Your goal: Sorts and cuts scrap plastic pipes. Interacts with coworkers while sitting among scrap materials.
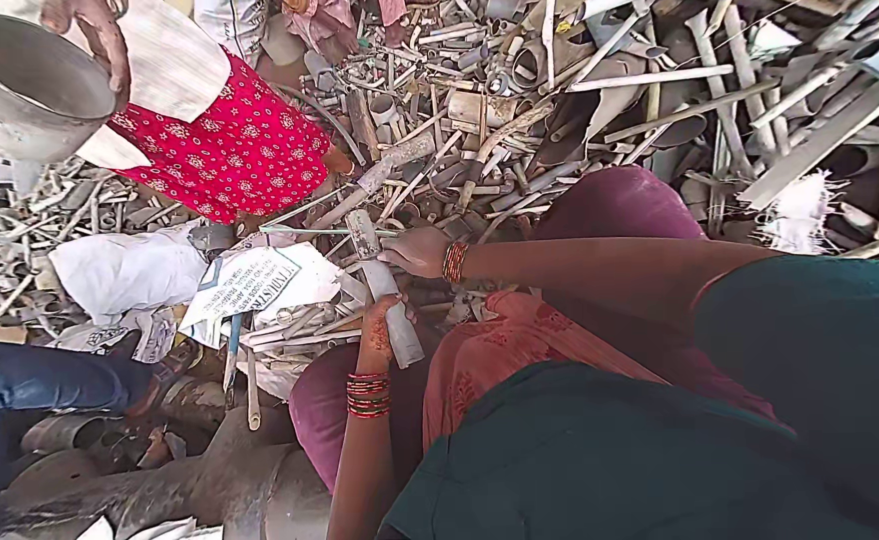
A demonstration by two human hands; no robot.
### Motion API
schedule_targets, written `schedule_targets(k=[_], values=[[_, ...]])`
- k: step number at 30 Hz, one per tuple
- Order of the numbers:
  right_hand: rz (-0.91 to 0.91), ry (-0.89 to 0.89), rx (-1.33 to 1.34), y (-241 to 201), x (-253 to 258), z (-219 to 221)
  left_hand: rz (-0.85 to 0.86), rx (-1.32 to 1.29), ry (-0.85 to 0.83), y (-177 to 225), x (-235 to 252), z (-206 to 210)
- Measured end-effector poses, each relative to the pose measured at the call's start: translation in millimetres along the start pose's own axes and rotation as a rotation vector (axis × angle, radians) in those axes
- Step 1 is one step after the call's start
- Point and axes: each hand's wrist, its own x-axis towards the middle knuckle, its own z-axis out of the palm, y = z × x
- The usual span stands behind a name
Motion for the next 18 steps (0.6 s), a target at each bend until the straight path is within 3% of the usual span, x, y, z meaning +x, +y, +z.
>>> schedule_targets(k=[3,6,11,15,18], values=[[-0.051,0.056,-0.111,3,4,4,-0.062,-0.028,0.026,9,-9,10],[0.07,0.129,-0.133,21,19,-4,-0.081,-0.059,-0.054,-2,-5,-1],[-0.002,-0.019,-0.117,-6,6,2,-0.088,-0.029,0.011,4,-10,4],[0.074,0.12,-0.083,15,16,-3,-0.11,-0.056,-0.017,-1,-14,2],[0.061,0.07,-0.107,4,6,-2,-0.095,-0.026,-0.041,-2,-17,5]])
